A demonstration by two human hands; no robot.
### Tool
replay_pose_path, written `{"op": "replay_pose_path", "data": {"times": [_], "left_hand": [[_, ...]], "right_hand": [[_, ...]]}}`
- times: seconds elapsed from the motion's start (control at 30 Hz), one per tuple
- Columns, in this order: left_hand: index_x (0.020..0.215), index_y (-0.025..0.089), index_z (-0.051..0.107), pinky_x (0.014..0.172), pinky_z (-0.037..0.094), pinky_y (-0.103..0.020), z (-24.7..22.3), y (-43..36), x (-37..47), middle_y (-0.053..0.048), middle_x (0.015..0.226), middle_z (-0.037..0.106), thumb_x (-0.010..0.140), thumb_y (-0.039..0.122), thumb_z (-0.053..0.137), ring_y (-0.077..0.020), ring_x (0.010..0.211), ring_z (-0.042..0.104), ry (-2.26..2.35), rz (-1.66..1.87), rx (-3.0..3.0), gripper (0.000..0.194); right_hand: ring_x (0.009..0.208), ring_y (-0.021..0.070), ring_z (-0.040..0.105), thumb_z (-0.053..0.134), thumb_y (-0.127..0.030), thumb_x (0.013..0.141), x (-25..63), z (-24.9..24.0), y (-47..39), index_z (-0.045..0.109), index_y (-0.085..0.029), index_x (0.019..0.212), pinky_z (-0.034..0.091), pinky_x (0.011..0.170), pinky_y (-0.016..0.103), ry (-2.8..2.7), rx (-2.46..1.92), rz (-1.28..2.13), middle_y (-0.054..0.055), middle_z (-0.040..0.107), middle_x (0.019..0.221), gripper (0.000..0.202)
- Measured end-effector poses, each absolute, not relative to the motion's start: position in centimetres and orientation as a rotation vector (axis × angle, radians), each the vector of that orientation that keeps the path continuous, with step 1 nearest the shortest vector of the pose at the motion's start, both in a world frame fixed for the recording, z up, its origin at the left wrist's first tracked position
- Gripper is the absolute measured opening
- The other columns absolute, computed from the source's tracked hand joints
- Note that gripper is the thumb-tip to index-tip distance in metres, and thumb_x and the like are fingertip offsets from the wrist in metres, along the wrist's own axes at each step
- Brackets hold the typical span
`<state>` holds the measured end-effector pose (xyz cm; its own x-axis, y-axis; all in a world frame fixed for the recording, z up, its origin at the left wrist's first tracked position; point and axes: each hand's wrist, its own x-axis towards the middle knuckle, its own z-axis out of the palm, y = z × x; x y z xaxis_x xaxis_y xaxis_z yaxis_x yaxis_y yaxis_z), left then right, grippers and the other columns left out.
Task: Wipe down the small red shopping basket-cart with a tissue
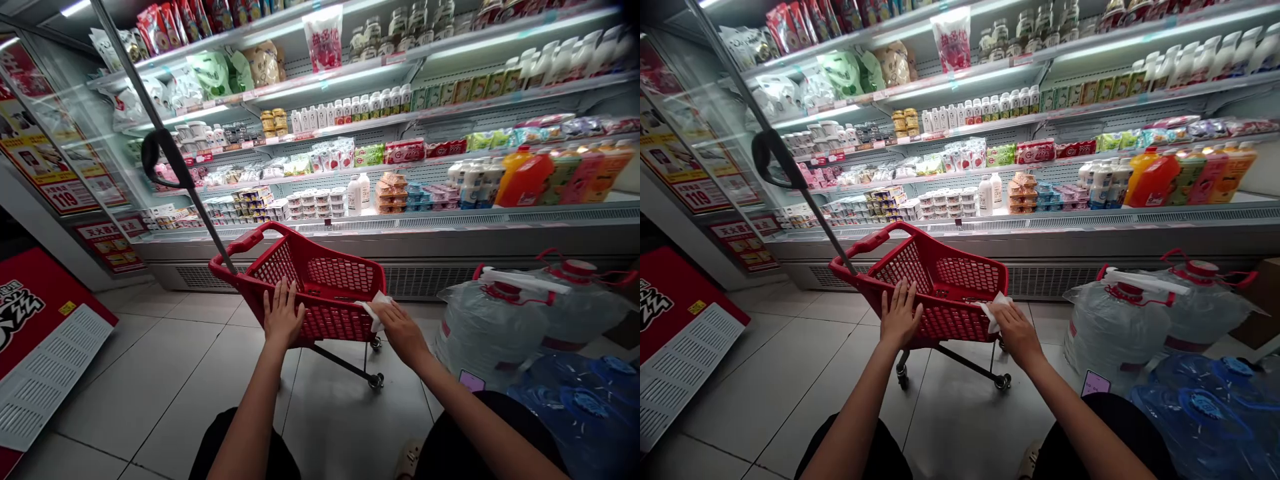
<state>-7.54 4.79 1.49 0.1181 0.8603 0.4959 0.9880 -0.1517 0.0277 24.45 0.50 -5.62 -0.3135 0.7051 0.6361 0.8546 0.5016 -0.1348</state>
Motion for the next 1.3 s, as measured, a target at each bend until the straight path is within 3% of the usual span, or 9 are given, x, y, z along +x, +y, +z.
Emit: {"op": "replay_pose_path", "data": {"times": [0.13,0.27,0.43,0.67,0.77,0.97,1.1,1.3], "left_hand": [[0.159,0.012,0.038,0.129,0.011,-0.058,0.1,4.6,-4.2,-0.017,0.169,0.028,0.099,0.039,0.045,-0.0328,0.158,0.023,-1.841,-0.588,-2.089,0.066],[0.158,0.024,0.041,0.127,0.023,-0.056,-2.3,2.1,0.0,-0.01,0.17,0.03,0.098,0.035,0.052,-0.032,0.157,0.025,-1.657,-0.651,-2.24,0.063],[0.155,0.026,0.045,0.126,0.017,-0.064,-2.6,-0.1,-1.0,-0.01,0.169,0.033,0.105,0.038,0.039,-0.0297,0.157,0.026,-1.721,-0.694,-2.216,0.053],[0.148,0.007,0.049,0.125,0.019,-0.065,-2.9,-0.1,-2.4,-0.027,0.168,0.023,0.096,0.057,0.053,-0.0377,0.159,0.016,-1.793,-0.784,-2.123,0.072],[0.149,0.003,0.044,0.125,0.021,-0.063,-3.6,0.2,-1.8,-0.029,0.17,0.013,0.09,0.049,0.062,-0.0408,0.159,0.01,-1.81,-0.842,-2.104,0.077],[0.152,0.006,0.039,0.126,0.018,-0.062,-3.6,0.6,-2.9,-0.027,0.171,0.01,0.085,0.031,0.062,-0.04,0.16,0.007,-1.797,-0.865,-2.147,0.075],[0.155,0.009,0.035,0.126,0.018,-0.062,-3.5,0.5,-4.5,-0.024,0.172,0.007,0.086,0.028,0.061,-0.0387,0.16,0.003,-1.746,-0.853,-2.244,0.077],[0.159,0.015,0.03,0.126,0.016,-0.063,-3.2,0.7,-7.4,-0.018,0.174,-0.008,0.09,0.028,0.058,-0.0368,0.16,-0.006,-1.709,-0.791,-2.406,0.076]], "right_hand": [[0.13,0.0264,0.061,0.038,0.0,0.091,21.4,-6.0,-0.4,0.041,-0.016,0.157,0.042,0.119,0.05,-2.061,-1.289,-0.356,0.011,0.065,0.143,0.068],[0.135,0.0248,0.058,0.038,0.002,0.088,18.2,-6.2,-1.4,0.033,-0.017,0.162,0.045,0.118,0.049,-2.121,-1.165,-0.335,0.012,0.058,0.151,0.077],[0.137,0.0186,0.057,0.038,0.005,0.085,21.1,-6.5,-1.2,0.043,-0.021,0.156,0.046,0.119,0.045,-2.289,-0.908,-0.278,0.007,0.062,0.147,0.076],[0.135,0.0202,0.059,0.034,0.004,0.088,26.4,-6.6,3.1,0.058,-0.023,0.144,0.045,0.119,0.05,-2.148,-1.151,-0.241,0.007,0.066,0.143,0.067],[0.136,0.0243,0.058,0.037,0.004,0.087,22.5,-7.4,1.5,0.059,-0.017,0.143,0.046,0.118,0.051,-2.103,-1.203,-0.28,0.011,0.067,0.141,0.064],[0.148,0.0227,0.043,0.037,0.002,0.09,15.4,-8.3,-3.0,0.032,-0.016,0.162,0.043,0.121,0.048,-2.201,-0.992,-0.277,0.011,0.051,0.158,0.074],[0.141,0.0203,0.052,0.039,0.0,0.094,19.1,-7.2,-0.7,0.041,-0.021,0.157,0.043,0.121,0.047,-2.311,-0.876,-0.263,0.008,0.059,0.15,0.067],[0.131,0.0225,0.06,0.039,0.0,0.094,24.0,-6.9,2.4,0.055,-0.022,0.144,0.042,0.121,0.051,-2.247,-1.048,-0.315,0.007,0.067,0.137,0.057]]}}
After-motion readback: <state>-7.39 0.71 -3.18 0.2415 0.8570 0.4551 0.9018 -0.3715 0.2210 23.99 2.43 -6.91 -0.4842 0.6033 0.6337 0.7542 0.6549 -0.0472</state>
